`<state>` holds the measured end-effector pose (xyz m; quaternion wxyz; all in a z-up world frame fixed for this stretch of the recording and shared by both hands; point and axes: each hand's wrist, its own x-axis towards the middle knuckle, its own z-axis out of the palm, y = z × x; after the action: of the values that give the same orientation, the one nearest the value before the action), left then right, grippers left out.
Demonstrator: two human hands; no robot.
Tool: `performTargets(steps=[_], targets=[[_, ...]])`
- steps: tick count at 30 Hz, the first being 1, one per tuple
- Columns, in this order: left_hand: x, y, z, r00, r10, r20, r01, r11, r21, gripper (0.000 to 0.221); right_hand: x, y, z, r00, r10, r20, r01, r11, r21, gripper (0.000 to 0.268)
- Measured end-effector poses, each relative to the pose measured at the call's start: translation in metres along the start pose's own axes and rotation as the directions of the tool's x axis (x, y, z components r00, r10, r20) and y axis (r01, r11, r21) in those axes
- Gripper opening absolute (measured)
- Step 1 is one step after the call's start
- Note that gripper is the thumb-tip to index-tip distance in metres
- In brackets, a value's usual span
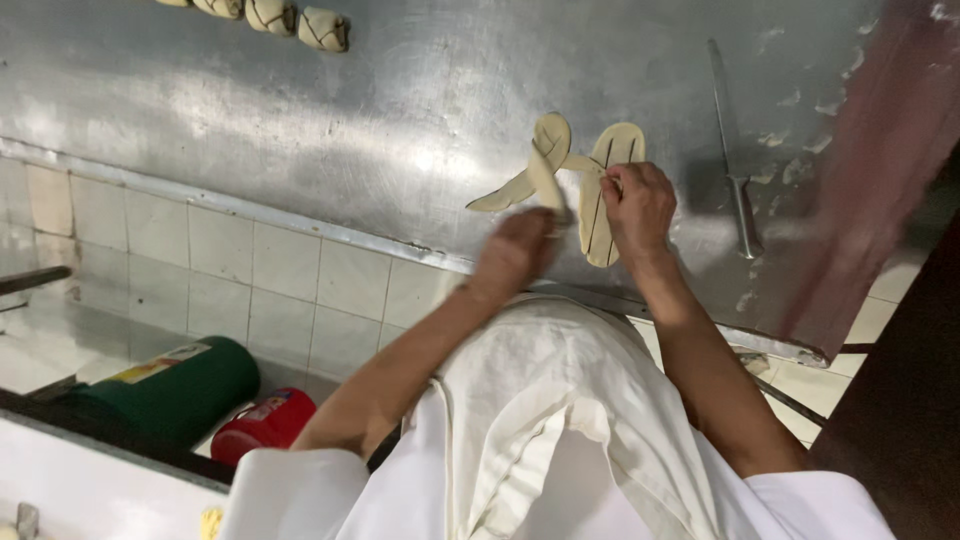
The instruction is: The person braids flat strips of dough into intricate shapes by hand on a metal work surface, then picks up a metal tray and places the shaped dough onto it one by one.
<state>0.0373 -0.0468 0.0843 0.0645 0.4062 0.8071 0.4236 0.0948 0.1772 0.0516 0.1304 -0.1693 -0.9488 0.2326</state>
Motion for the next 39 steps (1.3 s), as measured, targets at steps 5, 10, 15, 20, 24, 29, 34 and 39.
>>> performTargets(steps=[5, 10, 15, 20, 24, 29, 34, 39], targets=[[0.008, 0.010, 0.015, 0.983, 0.134, 0.124, -0.142, 0.988, 0.064, 0.051, 0.006, 0.003, -0.003, 1.000, -0.015, -0.001, 0.015, 1.000, -0.009, 0.027], [0.034, -0.023, 0.008, 0.993, 0.109, 0.049, -0.119, 0.891, 0.438, 0.070, 0.006, 0.003, -0.015, 0.997, 0.043, -0.070, -0.034, 0.993, 0.115, 0.019], [0.028, -0.041, 0.006, 1.000, -0.018, 0.017, 0.013, 0.963, 0.267, 0.058, 0.003, -0.033, -0.006, 0.986, 0.140, -0.094, -0.092, 0.914, 0.396, 0.020], [-0.010, -0.067, -0.026, 0.961, -0.274, 0.031, 0.251, 0.915, 0.315, 0.042, -0.016, -0.097, 0.017, 0.994, 0.028, 0.107, -0.072, 0.900, 0.430, 0.025], [-0.012, -0.089, -0.042, 0.924, -0.374, 0.082, 0.367, 0.926, 0.089, 0.017, -0.012, -0.106, 0.017, 0.990, -0.138, 0.003, 0.135, 0.975, 0.178, 0.032], [0.018, -0.102, -0.062, 0.929, -0.366, -0.045, 0.366, 0.930, -0.008, 0.009, -0.003, -0.102, 0.023, 0.937, -0.332, 0.107, 0.348, 0.909, -0.230, 0.031], [0.033, -0.068, -0.057, 0.864, -0.488, -0.128, 0.399, 0.816, -0.419, 0.012, -0.002, -0.090, 0.022, 0.916, -0.401, 0.017, 0.395, 0.894, -0.210, 0.028], [0.029, -0.023, -0.011, 0.976, 0.173, 0.131, -0.197, 0.960, 0.200, 0.030, -0.018, -0.059, 0.002, 0.988, -0.151, -0.018, 0.148, 0.982, -0.116, 0.033]])
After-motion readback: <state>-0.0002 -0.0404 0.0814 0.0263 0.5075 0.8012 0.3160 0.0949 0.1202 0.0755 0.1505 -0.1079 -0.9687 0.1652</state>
